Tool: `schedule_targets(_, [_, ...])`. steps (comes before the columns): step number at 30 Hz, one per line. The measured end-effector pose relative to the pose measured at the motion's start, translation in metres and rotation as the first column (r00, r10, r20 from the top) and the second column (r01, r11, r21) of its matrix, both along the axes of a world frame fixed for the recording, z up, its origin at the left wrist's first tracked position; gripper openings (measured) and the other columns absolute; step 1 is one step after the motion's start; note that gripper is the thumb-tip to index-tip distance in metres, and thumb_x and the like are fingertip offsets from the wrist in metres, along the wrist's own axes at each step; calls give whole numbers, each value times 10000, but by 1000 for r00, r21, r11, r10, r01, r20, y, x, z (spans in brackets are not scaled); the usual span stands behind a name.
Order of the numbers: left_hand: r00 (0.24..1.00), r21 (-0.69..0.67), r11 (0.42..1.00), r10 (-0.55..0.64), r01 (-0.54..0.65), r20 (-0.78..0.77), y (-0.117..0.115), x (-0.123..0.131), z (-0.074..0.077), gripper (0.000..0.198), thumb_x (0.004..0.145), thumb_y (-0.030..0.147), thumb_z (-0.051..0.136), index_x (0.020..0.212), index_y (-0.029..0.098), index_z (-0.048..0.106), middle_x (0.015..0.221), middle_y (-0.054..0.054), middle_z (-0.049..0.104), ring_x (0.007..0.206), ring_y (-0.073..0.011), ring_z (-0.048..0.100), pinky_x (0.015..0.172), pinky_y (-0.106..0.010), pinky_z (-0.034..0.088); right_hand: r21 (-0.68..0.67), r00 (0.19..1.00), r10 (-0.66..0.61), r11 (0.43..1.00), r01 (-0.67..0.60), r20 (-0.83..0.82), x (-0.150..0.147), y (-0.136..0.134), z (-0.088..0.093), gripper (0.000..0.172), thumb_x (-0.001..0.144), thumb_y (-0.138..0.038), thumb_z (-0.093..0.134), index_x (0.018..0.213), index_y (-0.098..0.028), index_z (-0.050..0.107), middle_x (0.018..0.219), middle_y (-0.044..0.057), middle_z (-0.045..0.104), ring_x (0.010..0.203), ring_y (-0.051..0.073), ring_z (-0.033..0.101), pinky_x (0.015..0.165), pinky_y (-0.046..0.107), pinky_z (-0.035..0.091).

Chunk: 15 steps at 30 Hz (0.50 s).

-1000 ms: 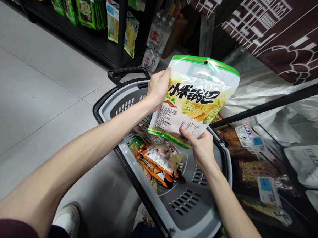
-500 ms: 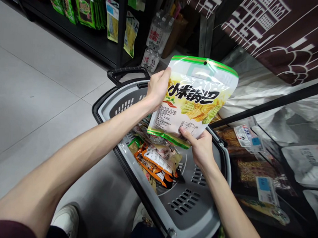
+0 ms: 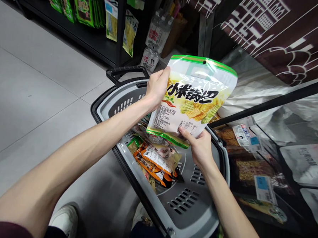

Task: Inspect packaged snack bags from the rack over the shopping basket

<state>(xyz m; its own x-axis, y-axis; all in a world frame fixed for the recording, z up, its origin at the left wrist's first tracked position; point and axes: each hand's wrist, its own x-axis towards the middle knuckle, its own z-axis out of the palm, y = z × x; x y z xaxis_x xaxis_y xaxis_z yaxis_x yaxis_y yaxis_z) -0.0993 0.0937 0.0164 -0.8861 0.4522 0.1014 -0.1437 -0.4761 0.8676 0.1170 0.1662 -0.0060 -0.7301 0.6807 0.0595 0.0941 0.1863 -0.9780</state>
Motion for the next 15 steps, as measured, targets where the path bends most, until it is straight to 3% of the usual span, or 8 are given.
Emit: schedule_targets(15, [999, 38, 999, -31, 31, -11, 4, -4, -6, 425, 905, 626, 556, 910, 211, 646, 742, -13, 618, 896, -205, 627, 816, -311, 456, 12, 1000, -1, 1000, 1, 22, 0, -1, 0, 502, 638, -452, 892, 1028, -189, 721, 1055, 84, 772, 927, 261, 732, 836, 391, 599])
